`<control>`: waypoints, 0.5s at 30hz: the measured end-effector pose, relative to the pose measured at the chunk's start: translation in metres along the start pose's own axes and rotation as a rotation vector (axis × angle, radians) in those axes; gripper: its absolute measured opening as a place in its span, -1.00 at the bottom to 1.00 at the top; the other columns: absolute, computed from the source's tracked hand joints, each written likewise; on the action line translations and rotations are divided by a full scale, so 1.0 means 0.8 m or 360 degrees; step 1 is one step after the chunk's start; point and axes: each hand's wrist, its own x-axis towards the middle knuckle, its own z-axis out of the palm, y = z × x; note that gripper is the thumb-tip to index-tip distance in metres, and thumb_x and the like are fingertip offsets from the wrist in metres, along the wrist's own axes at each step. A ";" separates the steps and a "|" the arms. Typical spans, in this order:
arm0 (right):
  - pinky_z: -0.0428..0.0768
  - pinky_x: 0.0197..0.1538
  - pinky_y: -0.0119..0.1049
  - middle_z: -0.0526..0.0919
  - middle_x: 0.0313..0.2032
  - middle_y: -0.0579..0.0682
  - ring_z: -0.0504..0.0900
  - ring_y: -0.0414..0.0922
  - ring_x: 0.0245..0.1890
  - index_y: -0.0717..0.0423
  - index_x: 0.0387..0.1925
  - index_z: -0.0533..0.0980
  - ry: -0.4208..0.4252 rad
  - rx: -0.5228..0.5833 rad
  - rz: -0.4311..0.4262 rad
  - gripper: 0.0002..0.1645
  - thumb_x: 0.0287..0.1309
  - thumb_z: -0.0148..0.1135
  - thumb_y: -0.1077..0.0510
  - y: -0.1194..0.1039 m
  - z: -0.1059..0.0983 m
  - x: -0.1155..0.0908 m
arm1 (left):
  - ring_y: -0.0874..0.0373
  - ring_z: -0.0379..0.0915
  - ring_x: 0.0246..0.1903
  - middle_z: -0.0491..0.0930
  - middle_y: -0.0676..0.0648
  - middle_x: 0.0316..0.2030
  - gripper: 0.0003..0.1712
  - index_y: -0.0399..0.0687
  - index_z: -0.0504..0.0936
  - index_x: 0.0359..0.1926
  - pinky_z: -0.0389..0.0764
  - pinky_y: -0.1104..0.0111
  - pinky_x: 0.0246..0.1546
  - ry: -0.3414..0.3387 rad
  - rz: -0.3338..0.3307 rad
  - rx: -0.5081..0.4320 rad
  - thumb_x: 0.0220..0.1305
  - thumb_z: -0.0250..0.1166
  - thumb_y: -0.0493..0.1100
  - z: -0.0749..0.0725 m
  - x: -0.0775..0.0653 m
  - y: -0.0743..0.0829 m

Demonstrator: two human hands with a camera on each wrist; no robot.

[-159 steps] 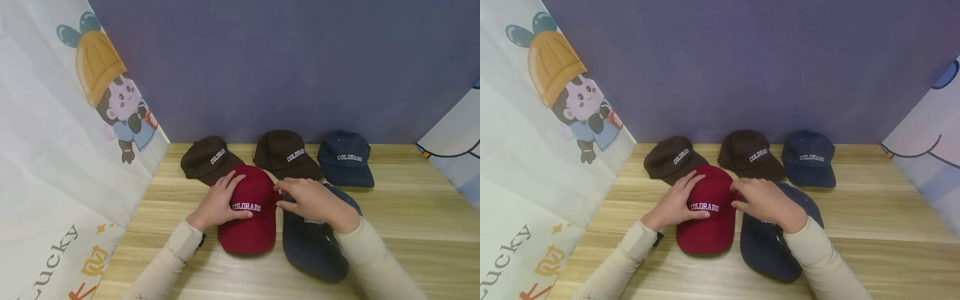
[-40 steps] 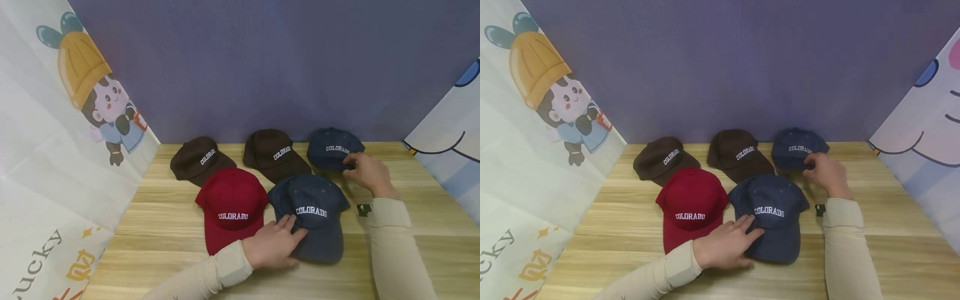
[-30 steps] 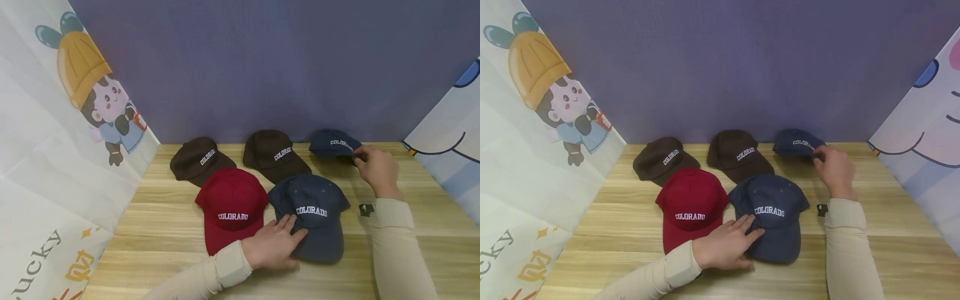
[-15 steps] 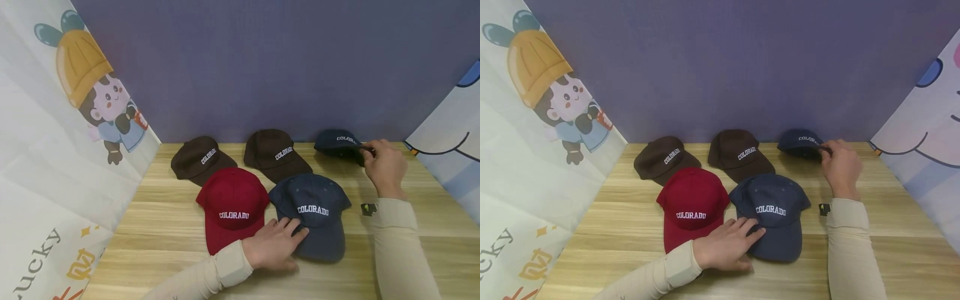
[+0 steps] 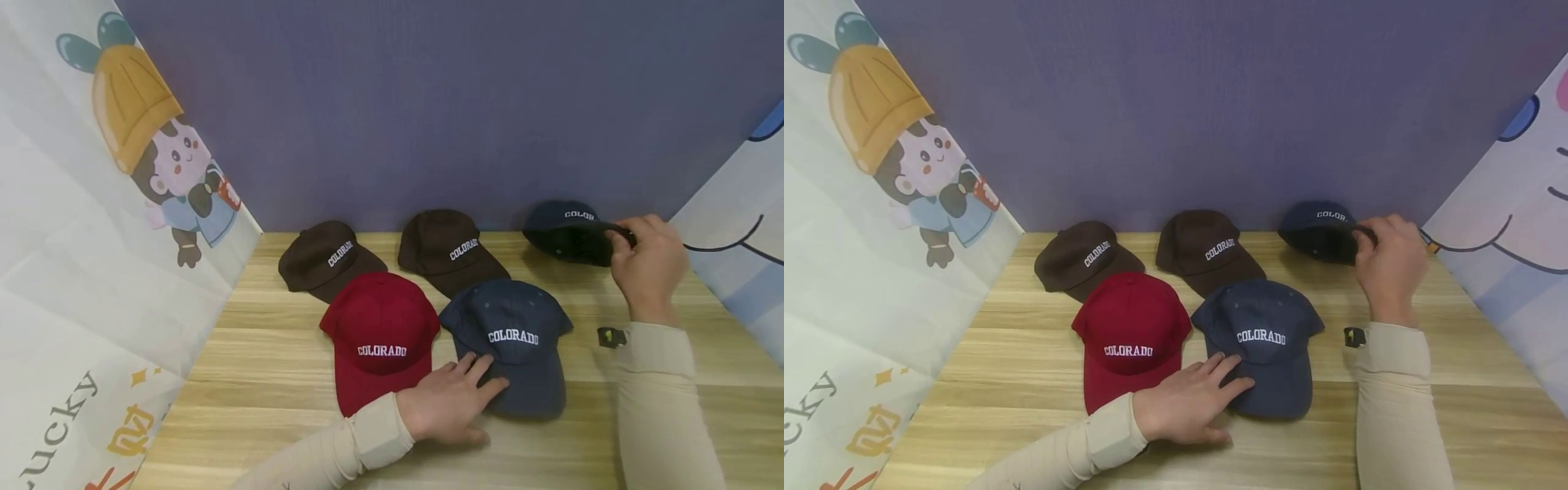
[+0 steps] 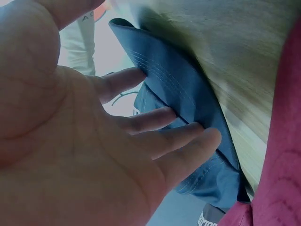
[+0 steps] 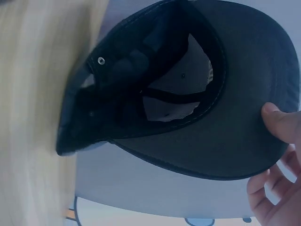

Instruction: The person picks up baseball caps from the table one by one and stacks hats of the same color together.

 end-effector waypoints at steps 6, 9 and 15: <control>0.35 -0.20 0.12 0.70 -0.22 0.32 0.57 0.33 -0.23 0.35 -0.16 0.71 0.0034 0.0034 0.0030 -0.75 0.34 0.33 0.18 -0.007 -0.011 0.007 | -0.10 0.19 0.49 0.20 -0.03 0.48 -0.11 0.28 0.25 0.53 0.42 0.29 0.37 0.0034 0.0025 -0.0034 0.27 0.32 0.33 -0.002 -0.001 0.000; 0.34 -0.18 0.14 0.70 -0.21 0.31 0.57 0.33 -0.19 0.34 -0.15 0.71 0.0043 0.0029 0.0064 -0.74 0.35 0.31 0.17 -0.010 -0.015 0.010 | -0.10 0.23 0.47 0.26 -0.02 0.42 -0.13 0.27 0.29 0.52 0.45 0.29 0.35 0.0062 0.0038 -0.0011 0.27 0.32 0.33 -0.003 -0.001 0.001; 0.33 -0.13 0.15 0.70 -0.20 0.31 0.57 0.34 -0.14 0.34 -0.15 0.70 0.0094 0.0058 0.0087 -0.74 0.34 0.32 0.18 -0.017 -0.025 0.016 | -0.05 0.28 0.43 0.32 0.02 0.37 -0.16 0.28 0.32 0.50 0.50 0.27 0.27 0.0098 0.0046 0.0024 0.27 0.32 0.34 -0.005 -0.001 0.000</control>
